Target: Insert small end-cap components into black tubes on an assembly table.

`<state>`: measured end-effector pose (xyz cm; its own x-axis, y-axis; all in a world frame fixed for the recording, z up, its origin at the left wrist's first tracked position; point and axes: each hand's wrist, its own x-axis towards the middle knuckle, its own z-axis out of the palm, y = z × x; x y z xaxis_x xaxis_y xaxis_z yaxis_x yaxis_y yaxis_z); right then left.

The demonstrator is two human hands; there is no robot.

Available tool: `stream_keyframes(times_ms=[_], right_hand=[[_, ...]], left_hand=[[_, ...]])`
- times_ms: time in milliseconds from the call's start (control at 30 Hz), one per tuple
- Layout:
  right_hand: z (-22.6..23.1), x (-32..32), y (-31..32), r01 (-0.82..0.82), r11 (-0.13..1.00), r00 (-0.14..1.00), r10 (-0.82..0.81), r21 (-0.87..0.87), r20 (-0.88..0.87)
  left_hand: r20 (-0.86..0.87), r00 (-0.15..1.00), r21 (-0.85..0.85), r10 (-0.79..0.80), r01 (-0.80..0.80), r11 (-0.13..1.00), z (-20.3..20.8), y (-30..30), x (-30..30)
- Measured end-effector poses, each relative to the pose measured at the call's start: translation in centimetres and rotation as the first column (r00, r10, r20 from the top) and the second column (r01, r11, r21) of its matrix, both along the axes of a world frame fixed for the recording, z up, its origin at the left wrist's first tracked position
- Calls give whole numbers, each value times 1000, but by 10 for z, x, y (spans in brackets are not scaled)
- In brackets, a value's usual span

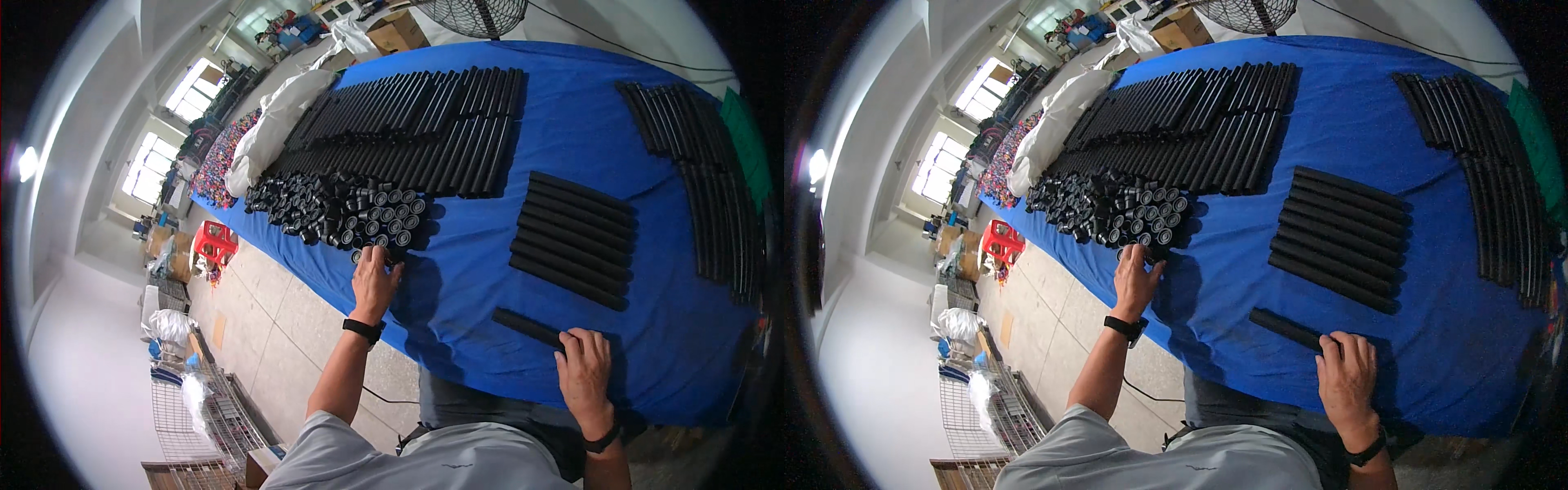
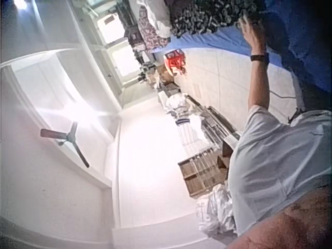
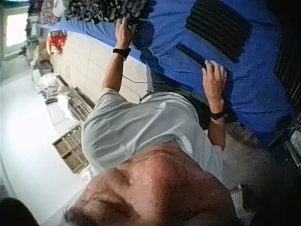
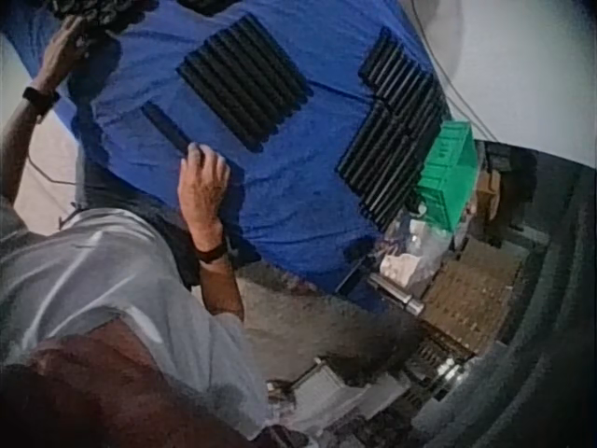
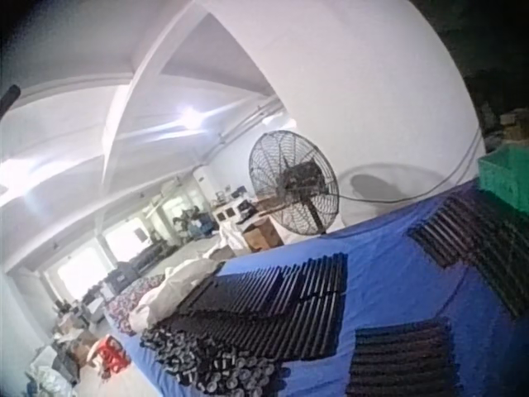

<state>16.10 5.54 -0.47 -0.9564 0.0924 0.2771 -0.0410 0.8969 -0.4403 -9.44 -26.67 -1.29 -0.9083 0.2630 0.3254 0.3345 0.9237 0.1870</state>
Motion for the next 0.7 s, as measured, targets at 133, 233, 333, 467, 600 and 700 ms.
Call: stream_keyframes(times_ms=[133, 233, 333, 467, 600, 700], right_hand=[[0, 1, 2, 31, 999, 999, -32, 37, 26], [1, -2, 1, 22, 1000, 1000, -22, 21, 12], [3, 5, 13, 69, 997, 998, -68, -42, 14], [10, 22, 45, 202, 906, 978, -204, -372, 34], [15, 43, 76, 329, 738, 937, -333, -589, 106], [14, 52, 91, 332, 726, 940, -309, -603, 145]], left_hand=[[-112, 989, 237, -102, 126, 963, -9, -7, 1], [201, 959, 688, -201, 7, 725, 30, 18, 18], [372, 753, 928, -543, -310, 206, 62, 56, 27], [293, 474, 871, -830, -490, 28, 68, 125, 32], [383, 85, 840, -920, -446, 308, 49, 204, 50], [326, -160, 909, -932, -218, 356, 44, 251, 75]])
